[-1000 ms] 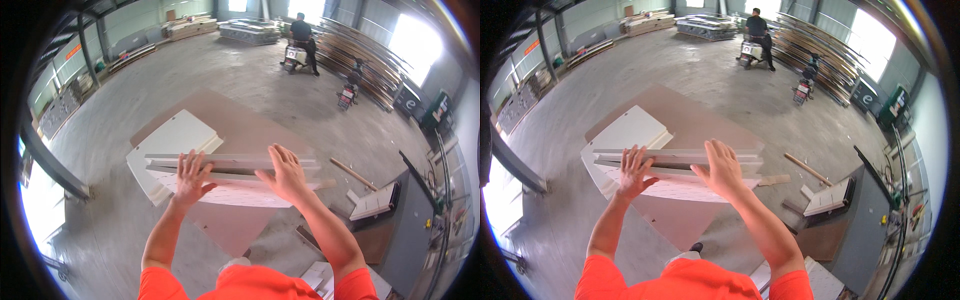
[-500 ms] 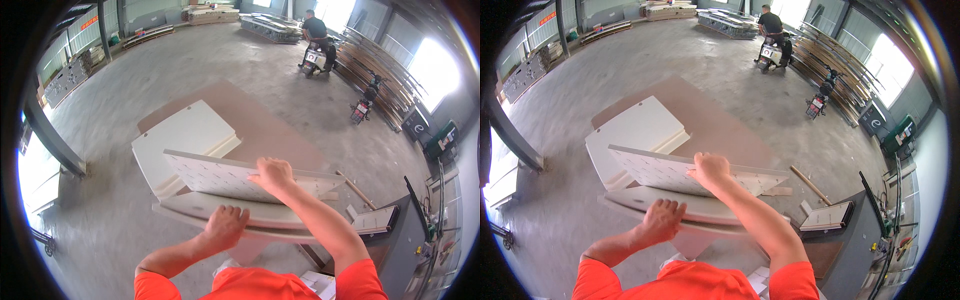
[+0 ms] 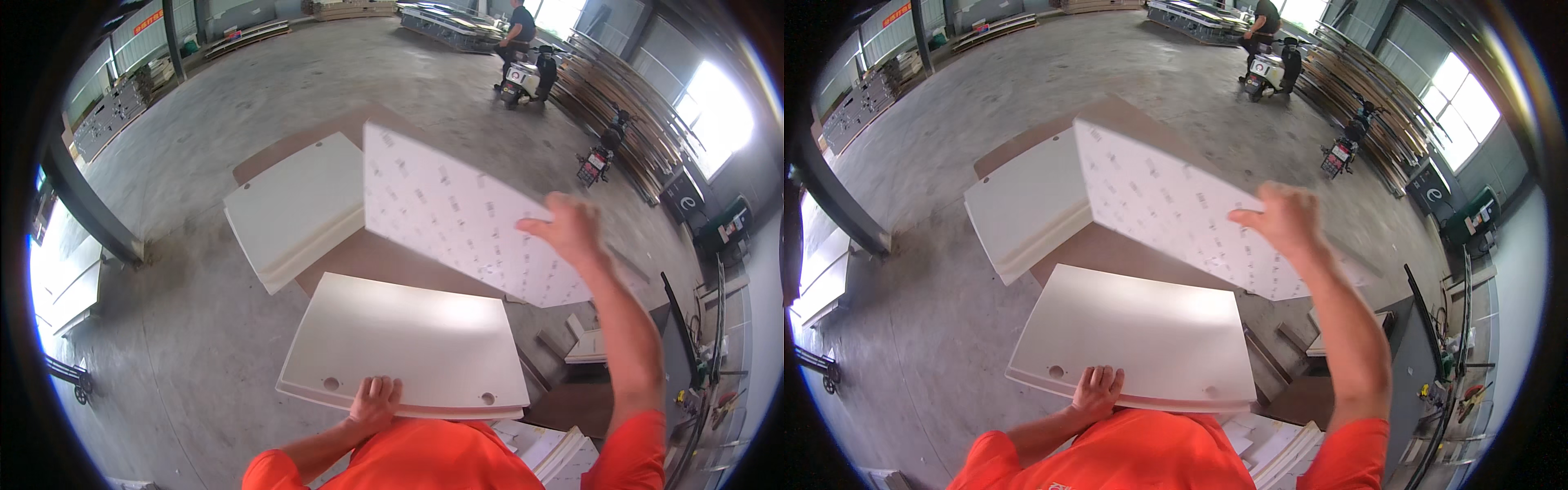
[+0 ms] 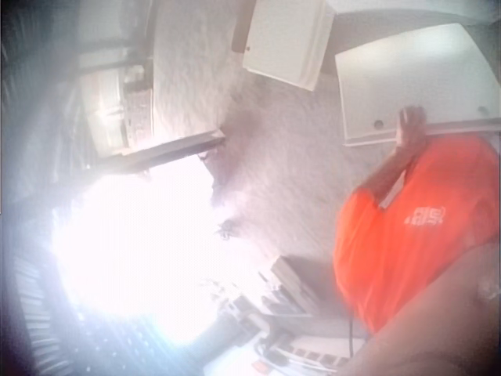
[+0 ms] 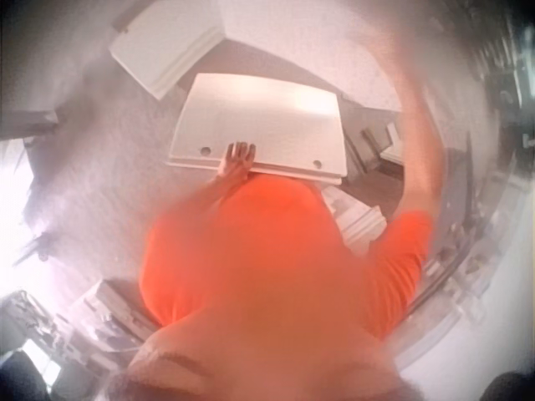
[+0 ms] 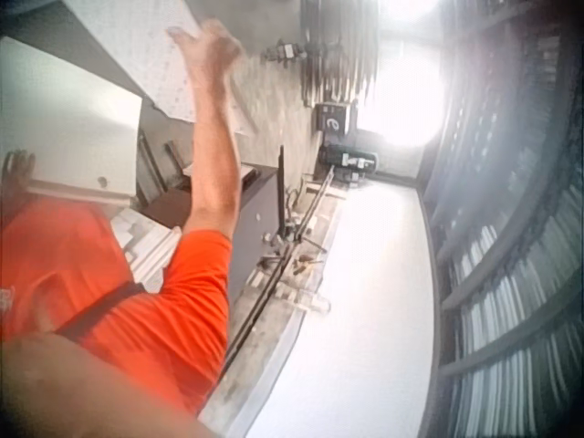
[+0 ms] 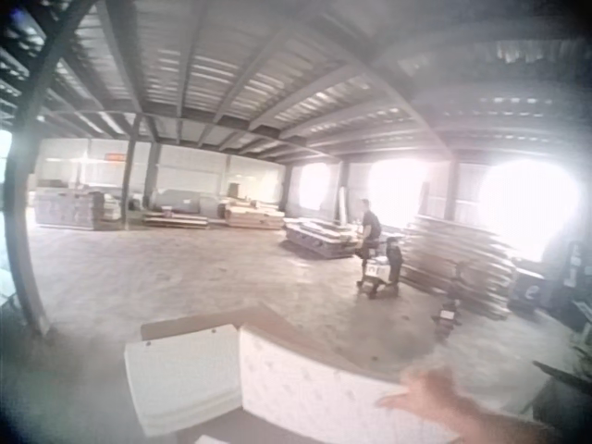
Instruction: The person picks up and carries several white furniture panels, stacking them together and placing them on top of other panels on a work surface.
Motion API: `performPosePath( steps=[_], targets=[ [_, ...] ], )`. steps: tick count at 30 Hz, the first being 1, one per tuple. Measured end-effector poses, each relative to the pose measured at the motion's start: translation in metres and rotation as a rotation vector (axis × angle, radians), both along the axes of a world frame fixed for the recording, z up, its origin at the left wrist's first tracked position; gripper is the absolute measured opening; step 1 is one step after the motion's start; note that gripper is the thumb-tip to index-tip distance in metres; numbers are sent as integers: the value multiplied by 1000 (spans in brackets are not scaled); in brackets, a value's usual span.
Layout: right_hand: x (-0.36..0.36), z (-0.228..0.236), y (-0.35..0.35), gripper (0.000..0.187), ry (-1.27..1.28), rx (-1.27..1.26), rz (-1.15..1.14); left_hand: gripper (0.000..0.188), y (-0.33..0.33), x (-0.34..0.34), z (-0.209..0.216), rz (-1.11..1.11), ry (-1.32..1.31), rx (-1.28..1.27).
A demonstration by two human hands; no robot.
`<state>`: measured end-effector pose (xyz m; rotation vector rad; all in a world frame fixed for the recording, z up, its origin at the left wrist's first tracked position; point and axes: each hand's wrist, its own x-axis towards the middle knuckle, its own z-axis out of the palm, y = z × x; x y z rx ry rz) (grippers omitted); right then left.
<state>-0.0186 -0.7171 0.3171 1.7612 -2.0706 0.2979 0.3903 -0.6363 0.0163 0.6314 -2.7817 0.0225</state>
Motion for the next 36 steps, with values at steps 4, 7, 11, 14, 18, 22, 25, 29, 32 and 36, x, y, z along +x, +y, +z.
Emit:
performPosePath(
  steps=[4,7,11,14,18,22,25,29,32,36],
  targets=[
    [-12,72,91,56,152,-129,-143,53,27,-14,-49,94,47,107],
    [-13,111,165,50,112,-204,-191,59,46,-35,-98,136,4,91],
    [-3,145,250,42,17,-203,-410,66,55,-52,-143,212,-76,52],
    [-2,157,311,37,-31,-170,-615,69,41,-62,-159,232,-58,45],
    [6,163,392,42,6,-98,-804,71,24,-98,-116,228,-110,390],
    [26,167,455,60,180,68,-990,70,33,-152,-106,-127,160,387],
    [58,154,489,60,231,114,-1090,71,100,-211,-93,-487,89,814],
    [45,154,471,61,-39,116,-1413,64,193,-323,-74,-607,-380,1619],
    [43,143,498,64,-244,17,-1540,44,239,-344,-28,-522,-634,2355],
    [67,104,607,67,-491,-73,-1716,32,271,-324,-11,-453,-951,2476]
  ],
)
